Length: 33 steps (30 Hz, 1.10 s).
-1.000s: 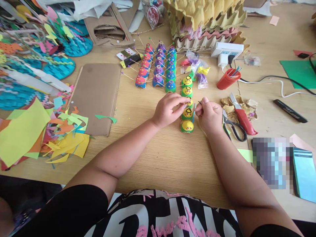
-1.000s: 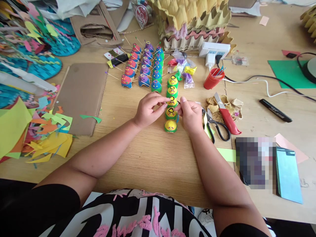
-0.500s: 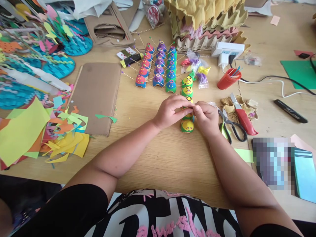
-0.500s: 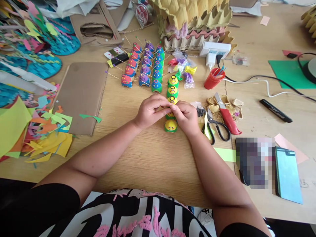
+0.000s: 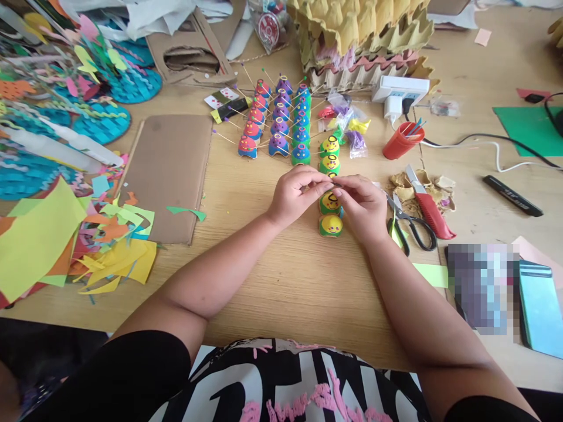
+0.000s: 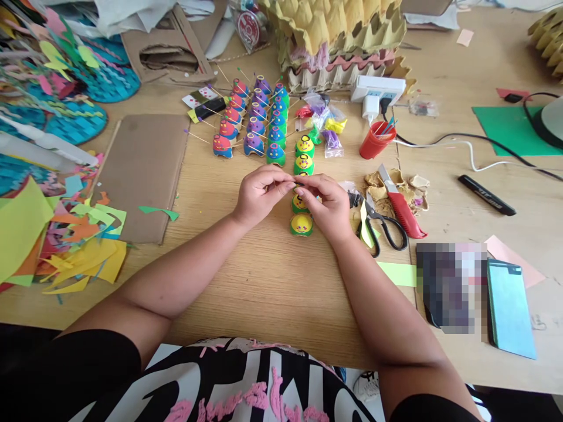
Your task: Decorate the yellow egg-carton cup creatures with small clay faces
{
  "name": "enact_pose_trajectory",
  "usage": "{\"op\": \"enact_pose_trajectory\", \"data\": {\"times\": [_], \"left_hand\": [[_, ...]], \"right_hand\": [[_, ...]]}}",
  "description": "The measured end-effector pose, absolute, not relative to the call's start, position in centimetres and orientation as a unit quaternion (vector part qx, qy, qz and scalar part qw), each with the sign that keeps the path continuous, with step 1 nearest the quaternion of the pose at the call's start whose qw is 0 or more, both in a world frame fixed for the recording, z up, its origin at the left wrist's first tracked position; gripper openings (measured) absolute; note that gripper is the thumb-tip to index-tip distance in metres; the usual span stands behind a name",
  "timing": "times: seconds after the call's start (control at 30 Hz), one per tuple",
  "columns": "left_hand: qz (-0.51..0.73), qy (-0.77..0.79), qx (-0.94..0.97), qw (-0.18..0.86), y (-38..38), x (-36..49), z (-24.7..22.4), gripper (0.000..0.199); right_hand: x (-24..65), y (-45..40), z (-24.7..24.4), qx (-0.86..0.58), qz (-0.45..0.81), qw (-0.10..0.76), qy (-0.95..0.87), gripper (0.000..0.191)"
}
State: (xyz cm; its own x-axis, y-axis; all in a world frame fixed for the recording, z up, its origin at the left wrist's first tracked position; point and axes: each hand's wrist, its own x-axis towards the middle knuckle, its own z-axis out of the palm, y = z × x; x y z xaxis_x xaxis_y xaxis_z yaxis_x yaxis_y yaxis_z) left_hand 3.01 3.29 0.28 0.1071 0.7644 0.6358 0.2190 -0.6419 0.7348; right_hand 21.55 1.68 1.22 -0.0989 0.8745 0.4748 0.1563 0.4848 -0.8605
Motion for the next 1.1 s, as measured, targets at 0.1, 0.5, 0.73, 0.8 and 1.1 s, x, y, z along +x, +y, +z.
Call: {"op": "enact_pose_trajectory", "data": {"times": [0.1,0.5,0.73,0.8,1.1], "left_hand": [[0.557,0.342,0.714,0.249,3.1,2.9,0.6,0.029],[0.541,0.339,0.734,0.231,2.7,2.9,1.0,0.032],[0.522,0.332,0.759,0.202,2.7,2.9,0.9,0.034],[0.525,0.345,0.752,0.200,2.8,2.8,0.8,0.035],[0.530,0.357,0.743,0.198,2.8,2.9,0.7,0.037]], "right_hand": [[21.4,1.6,1.4,-0.386,0.348,0.574,-0.633,0.023],[21.9,1.9,0.8,-0.447,0.383,0.563,-0.580,0.059],[21.6,1.7,1.8,-0.449,0.393,0.538,-0.596,0.053],[21.4,1.9,1.6,-0.446,0.409,0.548,-0.578,0.050],[21.7,1.9,1.2,-0.464,0.420,0.552,-0.551,0.057]]}}
